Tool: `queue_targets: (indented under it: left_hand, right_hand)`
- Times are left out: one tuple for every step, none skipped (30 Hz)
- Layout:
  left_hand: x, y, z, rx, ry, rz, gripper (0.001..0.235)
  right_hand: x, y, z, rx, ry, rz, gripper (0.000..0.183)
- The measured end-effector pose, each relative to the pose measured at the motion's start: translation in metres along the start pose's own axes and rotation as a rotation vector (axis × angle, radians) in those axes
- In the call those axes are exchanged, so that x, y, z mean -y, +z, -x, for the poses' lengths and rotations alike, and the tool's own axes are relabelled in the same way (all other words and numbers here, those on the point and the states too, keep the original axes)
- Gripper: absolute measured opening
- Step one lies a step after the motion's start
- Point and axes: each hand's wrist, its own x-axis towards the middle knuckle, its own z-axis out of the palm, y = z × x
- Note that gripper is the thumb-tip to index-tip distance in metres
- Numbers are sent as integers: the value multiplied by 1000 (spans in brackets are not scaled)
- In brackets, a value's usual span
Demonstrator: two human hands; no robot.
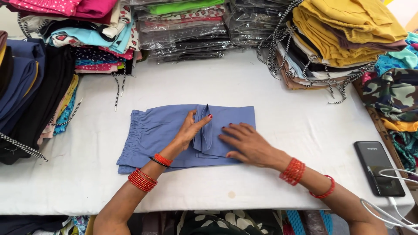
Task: The person folds a pair of blue trousers on a white table, smoothing the fabric and aligning the edges before stacking them. Then, the person folds a red t-shirt, smoothing it out, folding the sleeves and sides, and stacking it on top of the trousers.
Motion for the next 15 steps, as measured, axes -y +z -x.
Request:
queue_targets:
  left_hand:
    - [-1, 0, 0, -3, 0, -1, 127]
    - [-2, 0, 0, 4, 21, -8, 128]
    - [-2, 0, -1, 13, 41, -14, 129]
    - [-3, 1, 0, 11, 41, -15, 129]
    - [-4, 2, 0, 12, 47, -45, 129]
    - [-5, 2, 0, 13, 52, -75, 128]
    - [-6, 2, 1, 12, 53, -73, 128]
    - [-7, 2, 2, 14, 64, -94, 125]
    - [-8, 2, 3, 18, 75, -114, 122]
    - [-11, 2, 4, 20, 75, -113, 122]
    - [-12, 2, 5, 32, 78, -91, 114]
    - [-13, 1, 7, 44, 81, -68, 106]
    - [-7, -1, 1, 45, 81, -69, 106]
    - [-1, -3, -5, 54, 96, -40, 97]
    - [6, -6, -11, 64, 110, -12, 88]
  right_hand:
    - [3, 8, -6, -2, -3, -1, 65]
    - [6, 15, -12, 0, -35, 23, 69]
    - [10, 22, -18, 2, -66, 47, 73]
    - [14, 24, -23, 1, -68, 46, 73]
    - [17, 26, -29, 15, -57, 101, 73]
    - [21, 27, -34, 29, -47, 156, 74]
    - [25, 27, -38, 30, -48, 157, 74]
    - [29, 27, -42, -29, -33, 105, 78]
    - [33, 27, -45, -88, -15, 53, 81]
    - [33, 27, -46, -87, -13, 55, 81]
    - [34, 27, -47, -65, -4, 62, 80]
    - [35, 28, -48, -42, 5, 69, 79]
    - [31, 27, -47, -43, 6, 68, 79]
    - [27, 25, -46, -85, -44, 46, 78]
    - [23, 24, -45, -127, -94, 23, 76]
